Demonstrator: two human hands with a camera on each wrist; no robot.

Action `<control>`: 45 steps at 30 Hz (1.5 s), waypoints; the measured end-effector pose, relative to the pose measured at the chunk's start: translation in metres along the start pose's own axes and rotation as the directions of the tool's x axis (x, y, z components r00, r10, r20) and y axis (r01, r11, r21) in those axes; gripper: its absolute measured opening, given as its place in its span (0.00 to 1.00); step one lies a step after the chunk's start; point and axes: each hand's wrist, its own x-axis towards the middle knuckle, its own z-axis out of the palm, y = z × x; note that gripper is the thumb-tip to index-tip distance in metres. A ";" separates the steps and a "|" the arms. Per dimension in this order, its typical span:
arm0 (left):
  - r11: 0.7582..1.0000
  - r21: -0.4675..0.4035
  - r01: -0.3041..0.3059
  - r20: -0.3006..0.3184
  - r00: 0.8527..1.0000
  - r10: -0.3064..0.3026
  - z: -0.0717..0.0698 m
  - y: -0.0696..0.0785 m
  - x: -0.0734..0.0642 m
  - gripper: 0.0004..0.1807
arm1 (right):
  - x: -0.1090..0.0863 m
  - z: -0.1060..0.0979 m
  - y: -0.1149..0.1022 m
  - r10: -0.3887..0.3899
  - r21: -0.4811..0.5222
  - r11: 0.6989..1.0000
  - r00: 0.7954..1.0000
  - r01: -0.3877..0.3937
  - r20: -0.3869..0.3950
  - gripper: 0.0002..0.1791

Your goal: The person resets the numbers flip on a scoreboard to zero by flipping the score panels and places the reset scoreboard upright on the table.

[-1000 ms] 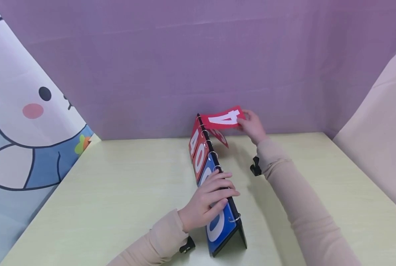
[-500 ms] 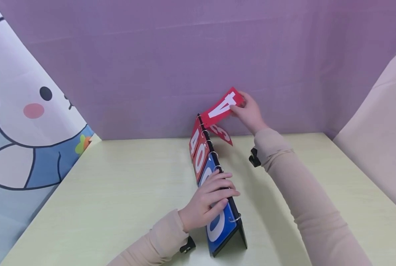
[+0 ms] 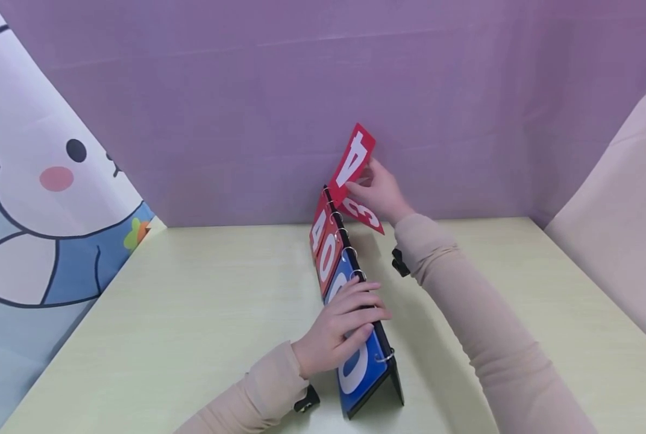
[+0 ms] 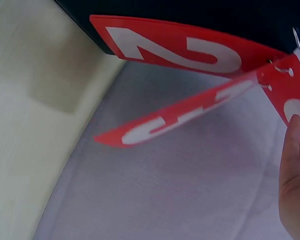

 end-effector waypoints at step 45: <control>0.999 0.012 -0.031 -0.019 0.999 0.031 0.001 0.000 0.000 0.21 | -0.001 0.030 0.000 -0.304 -0.495 0.747 0.891 0.443 0.338 0.12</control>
